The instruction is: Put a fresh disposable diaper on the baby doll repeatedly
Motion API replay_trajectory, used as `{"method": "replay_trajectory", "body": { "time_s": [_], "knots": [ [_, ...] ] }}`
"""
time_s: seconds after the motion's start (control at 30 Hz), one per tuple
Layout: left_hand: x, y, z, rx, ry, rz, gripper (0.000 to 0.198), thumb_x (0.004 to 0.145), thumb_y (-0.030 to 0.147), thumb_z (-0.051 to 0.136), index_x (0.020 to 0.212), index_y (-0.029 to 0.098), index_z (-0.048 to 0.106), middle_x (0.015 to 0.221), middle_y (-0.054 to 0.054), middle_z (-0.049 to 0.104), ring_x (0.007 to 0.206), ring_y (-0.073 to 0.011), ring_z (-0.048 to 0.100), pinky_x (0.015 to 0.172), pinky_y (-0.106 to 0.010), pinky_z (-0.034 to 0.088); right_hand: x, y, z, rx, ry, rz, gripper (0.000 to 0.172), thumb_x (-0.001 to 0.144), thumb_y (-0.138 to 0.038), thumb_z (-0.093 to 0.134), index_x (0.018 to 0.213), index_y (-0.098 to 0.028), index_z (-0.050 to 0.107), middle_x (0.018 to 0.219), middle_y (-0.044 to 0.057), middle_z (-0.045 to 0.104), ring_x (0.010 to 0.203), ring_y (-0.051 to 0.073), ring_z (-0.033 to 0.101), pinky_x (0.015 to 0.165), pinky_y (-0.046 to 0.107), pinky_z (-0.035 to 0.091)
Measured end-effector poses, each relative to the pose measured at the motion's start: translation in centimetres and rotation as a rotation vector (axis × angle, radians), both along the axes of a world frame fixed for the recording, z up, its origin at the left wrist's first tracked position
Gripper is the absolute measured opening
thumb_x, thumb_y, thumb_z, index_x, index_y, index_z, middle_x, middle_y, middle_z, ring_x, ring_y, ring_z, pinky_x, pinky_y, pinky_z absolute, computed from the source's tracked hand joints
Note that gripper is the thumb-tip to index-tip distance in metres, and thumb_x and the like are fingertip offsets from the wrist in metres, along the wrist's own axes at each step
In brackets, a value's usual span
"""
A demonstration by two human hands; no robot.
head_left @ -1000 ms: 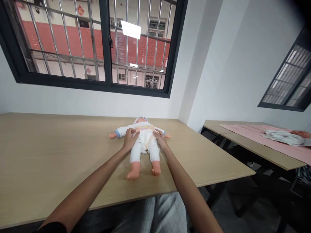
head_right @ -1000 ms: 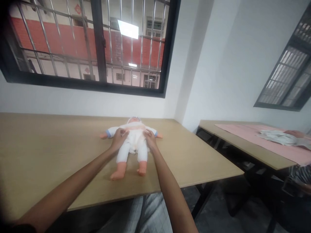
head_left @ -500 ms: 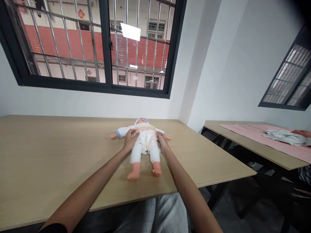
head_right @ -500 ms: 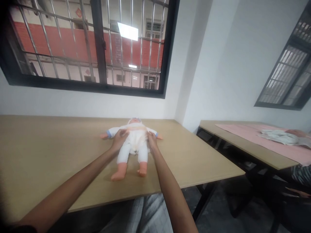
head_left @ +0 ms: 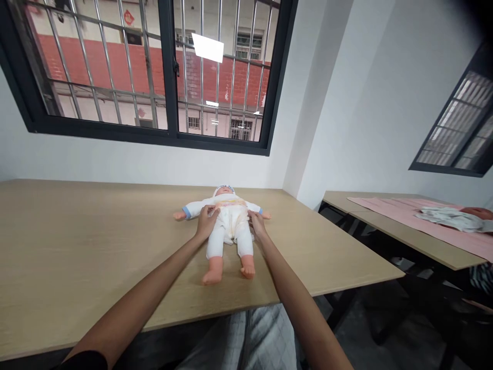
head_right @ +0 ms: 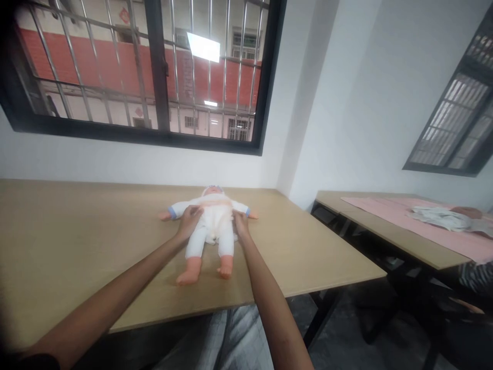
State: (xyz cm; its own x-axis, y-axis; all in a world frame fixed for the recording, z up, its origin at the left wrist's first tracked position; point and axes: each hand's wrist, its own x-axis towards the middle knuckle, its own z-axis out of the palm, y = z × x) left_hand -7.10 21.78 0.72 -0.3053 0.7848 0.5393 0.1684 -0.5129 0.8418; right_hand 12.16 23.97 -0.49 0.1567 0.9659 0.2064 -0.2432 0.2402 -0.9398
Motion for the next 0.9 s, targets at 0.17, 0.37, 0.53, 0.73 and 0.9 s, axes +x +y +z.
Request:
{"method": "replay_trajectory", "body": {
  "time_s": [0.17,0.37,0.53,0.73,0.9],
  "knots": [
    [-0.1,0.0,-0.2,-0.014,0.032,-0.015,0.021,0.072,0.038,0.061,0.083,0.02,0.056,0.089,-0.006,0.059,0.095,-0.0239,0.054,0.086,-0.038,0.042,0.3,0.0,-0.3,-0.078,0.002,-0.048,0.025,0.065,-0.041,0.063,0.065,-0.02,0.05,0.052,-0.004,0.051,0.044,0.009,0.043,0.041,0.02,0.031],
    [-0.2,0.0,-0.4,-0.017,0.088,-0.011,0.024,0.076,0.041,0.057,0.085,0.019,0.055,0.091,-0.005,0.058,0.093,-0.0214,0.054,0.087,-0.035,0.04,0.3,0.6,-0.9,-0.078,-0.033,-0.033,0.021,0.067,-0.039,0.06,0.066,-0.02,0.05,0.05,-0.005,0.049,0.041,0.009,0.042,0.038,0.02,0.03],
    [-0.3,0.1,-0.5,-0.038,0.075,-0.014,0.024,0.076,0.04,0.058,0.088,0.019,0.055,0.093,-0.005,0.058,0.094,-0.0211,0.055,0.087,-0.035,0.04,0.4,0.7,-1.2,-0.061,-0.04,-0.045,0.016,0.061,-0.027,0.061,0.073,-0.018,0.055,0.057,-0.002,0.058,0.047,0.011,0.051,0.044,0.021,0.037],
    [-0.4,0.2,-0.7,-0.054,0.085,-0.007,0.026,0.075,0.041,0.058,0.089,0.019,0.053,0.093,-0.005,0.058,0.092,-0.0211,0.055,0.086,-0.036,0.041,1.0,0.7,-1.6,-0.028,-0.255,0.085,0.013,0.056,-0.023,0.056,0.065,-0.014,0.058,0.056,-0.001,0.059,0.049,0.01,0.05,0.048,0.022,0.04],
    [-0.3,-0.3,-0.8,-0.149,-0.045,-0.013,0.035,0.07,0.046,0.063,0.086,0.019,0.05,0.085,-0.003,0.058,0.09,-0.0218,0.056,0.083,-0.035,0.041,1.3,0.2,-1.5,-0.016,-0.428,0.13,0.009,0.056,-0.022,0.057,0.059,-0.013,0.059,0.057,0.001,0.06,0.055,0.013,0.052,0.052,0.024,0.043]
  ]
}}
